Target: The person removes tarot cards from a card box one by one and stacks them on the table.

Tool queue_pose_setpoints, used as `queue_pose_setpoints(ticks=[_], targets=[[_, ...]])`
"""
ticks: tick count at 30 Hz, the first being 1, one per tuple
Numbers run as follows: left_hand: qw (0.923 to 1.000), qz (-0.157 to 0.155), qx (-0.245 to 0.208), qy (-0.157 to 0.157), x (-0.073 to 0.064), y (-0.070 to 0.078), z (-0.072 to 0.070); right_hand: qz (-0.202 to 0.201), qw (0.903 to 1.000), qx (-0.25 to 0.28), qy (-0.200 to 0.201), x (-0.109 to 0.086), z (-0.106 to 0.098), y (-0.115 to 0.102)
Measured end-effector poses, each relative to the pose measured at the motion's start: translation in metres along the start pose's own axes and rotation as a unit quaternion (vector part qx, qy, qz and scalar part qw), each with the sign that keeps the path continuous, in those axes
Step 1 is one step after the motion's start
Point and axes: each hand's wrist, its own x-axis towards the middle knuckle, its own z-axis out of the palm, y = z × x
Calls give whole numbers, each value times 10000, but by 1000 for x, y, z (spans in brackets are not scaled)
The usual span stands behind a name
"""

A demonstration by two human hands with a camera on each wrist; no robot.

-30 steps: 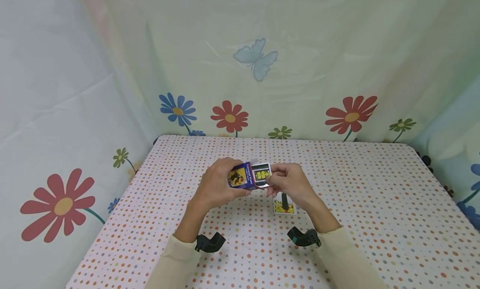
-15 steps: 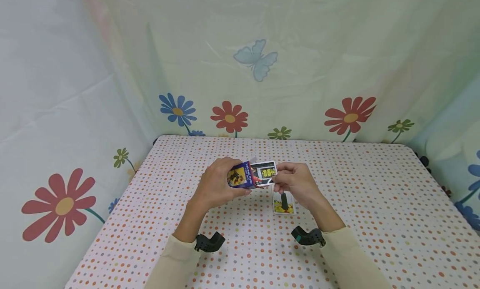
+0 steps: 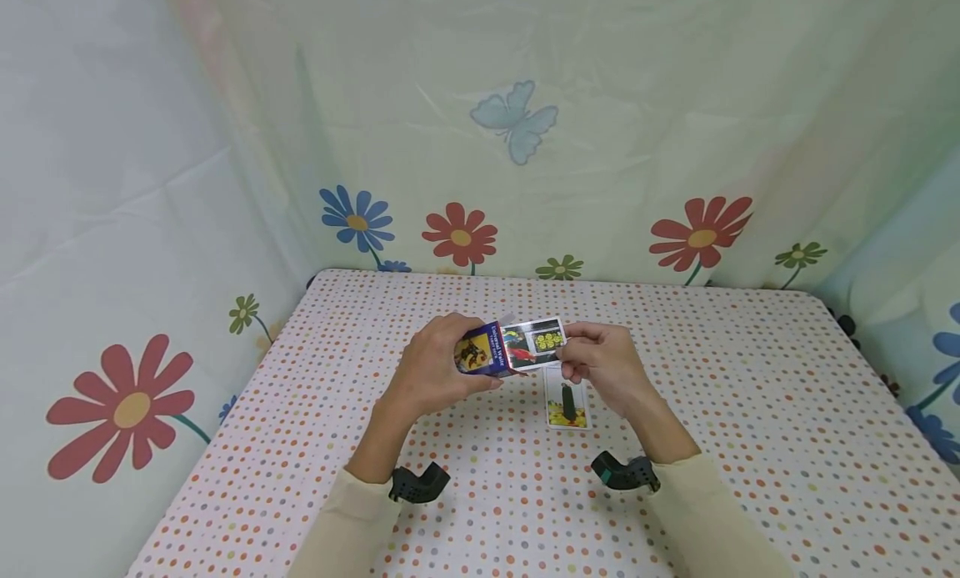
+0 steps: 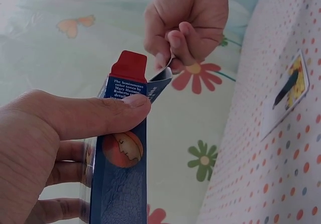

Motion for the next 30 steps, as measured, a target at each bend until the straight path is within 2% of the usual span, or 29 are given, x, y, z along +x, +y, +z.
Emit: queue_pose_setpoints(ticks=[7, 19, 30], targets=[[9999, -137, 3, -33, 0, 1, -1, 63, 9993, 82, 347, -2, -8, 0], [9997, -242, -20, -58, 0, 2, -4, 132, 9977, -13, 663, -3, -15, 6], [9995, -298, -91, -57, -1, 3, -4, 187, 9967, -204, 768, -3, -23, 10]])
